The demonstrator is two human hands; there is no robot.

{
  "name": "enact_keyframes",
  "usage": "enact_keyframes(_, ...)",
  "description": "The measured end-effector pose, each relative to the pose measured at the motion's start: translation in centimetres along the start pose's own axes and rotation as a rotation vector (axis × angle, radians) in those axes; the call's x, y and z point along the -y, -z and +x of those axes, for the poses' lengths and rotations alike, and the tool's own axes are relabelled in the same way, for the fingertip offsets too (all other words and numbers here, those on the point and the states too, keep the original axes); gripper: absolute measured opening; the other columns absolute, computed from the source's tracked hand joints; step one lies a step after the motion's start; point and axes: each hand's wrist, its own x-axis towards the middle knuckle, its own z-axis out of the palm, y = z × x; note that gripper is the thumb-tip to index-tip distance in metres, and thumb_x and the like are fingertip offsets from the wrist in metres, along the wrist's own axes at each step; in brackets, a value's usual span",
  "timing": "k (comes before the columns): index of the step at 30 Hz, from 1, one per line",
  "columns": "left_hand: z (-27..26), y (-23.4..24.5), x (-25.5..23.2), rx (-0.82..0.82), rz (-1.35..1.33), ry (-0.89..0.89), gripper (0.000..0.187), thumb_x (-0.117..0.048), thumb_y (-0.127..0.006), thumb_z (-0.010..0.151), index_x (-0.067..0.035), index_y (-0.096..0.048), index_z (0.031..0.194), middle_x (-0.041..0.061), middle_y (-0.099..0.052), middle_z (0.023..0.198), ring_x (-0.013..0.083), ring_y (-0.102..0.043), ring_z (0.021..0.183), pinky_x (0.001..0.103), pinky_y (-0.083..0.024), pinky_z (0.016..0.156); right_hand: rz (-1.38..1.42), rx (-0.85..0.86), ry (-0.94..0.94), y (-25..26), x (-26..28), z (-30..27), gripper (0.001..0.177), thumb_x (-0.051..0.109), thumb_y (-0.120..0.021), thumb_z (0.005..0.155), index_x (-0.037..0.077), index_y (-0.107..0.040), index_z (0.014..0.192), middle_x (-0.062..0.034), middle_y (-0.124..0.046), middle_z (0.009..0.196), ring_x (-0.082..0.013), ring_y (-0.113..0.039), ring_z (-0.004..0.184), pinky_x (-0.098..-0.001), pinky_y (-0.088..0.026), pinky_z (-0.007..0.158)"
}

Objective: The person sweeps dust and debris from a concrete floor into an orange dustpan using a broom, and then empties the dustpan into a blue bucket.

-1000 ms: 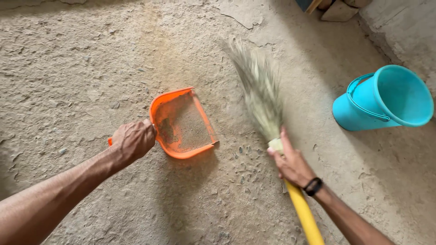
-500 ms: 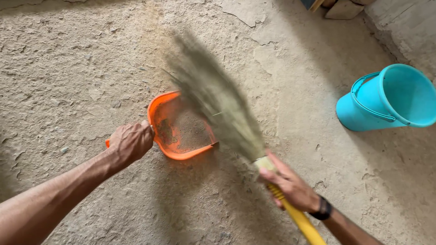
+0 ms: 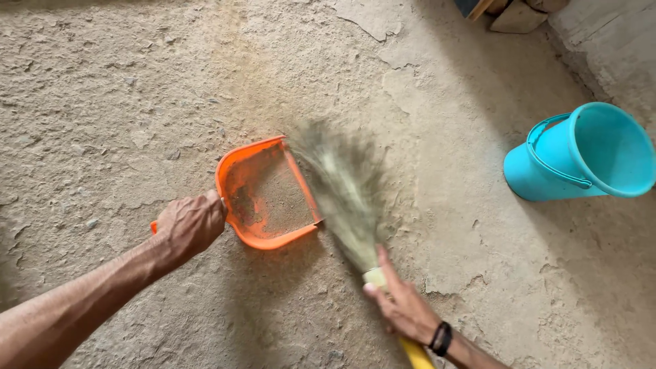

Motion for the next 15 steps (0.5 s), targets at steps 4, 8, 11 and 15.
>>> enact_keyframes(4,-0.5,0.9,-0.1,-0.024,-0.006,0.0,0.042,-0.019,-0.022,0.104,-0.004,-0.054,0.081,0.001,-0.051,0.051,0.0131,-0.046,0.038,0.034,-0.044,0.033,0.228,0.173,0.069,1.4,4.4,-1.8,0.079,0.039,-0.04,0.102,0.02,0.007,0.163,-0.0106,-0.023,0.16,-0.0152,-0.062,0.042,-0.0279,-0.068,0.041)
enact_keyframes(8,-1.8,1.3,0.8,-0.036,-0.02,0.023,0.039,-0.018,-0.024,0.103,-0.003,-0.054,0.082,0.003,-0.054,0.05,0.0146,-0.049,0.037,0.036,-0.045,0.034,0.368,0.162,-0.059,6.1,7.0,-3.3,0.094,0.053,-0.048,0.093,0.019,0.0,0.166,-0.0137,-0.047,0.136,-0.0136,-0.056,0.042,-0.03,-0.054,0.036)
enact_keyframes(11,-2.6,1.2,1.4,-0.018,-0.019,0.048,0.04,-0.019,-0.024,0.104,-0.004,-0.054,0.082,0.003,-0.054,0.051,0.0149,-0.049,0.038,0.037,-0.046,0.036,0.353,0.071,-0.018,8.9,5.8,-2.3,0.093,0.054,-0.048,0.093,0.018,-0.005,0.169,-0.0241,-0.065,0.102,-0.0139,-0.056,0.04,-0.0291,-0.056,0.033)
enact_keyframes(15,-2.9,1.1,1.7,0.002,-0.021,0.066,0.043,-0.021,-0.024,0.105,-0.003,-0.055,0.083,0.002,-0.053,0.051,0.0144,-0.048,0.039,0.036,-0.045,0.036,0.052,-0.216,-0.026,10.1,7.2,0.2,0.093,0.046,-0.047,0.095,0.015,0.003,0.166,-0.0221,-0.066,0.081,-0.0167,-0.059,0.042,-0.0284,-0.056,0.036)
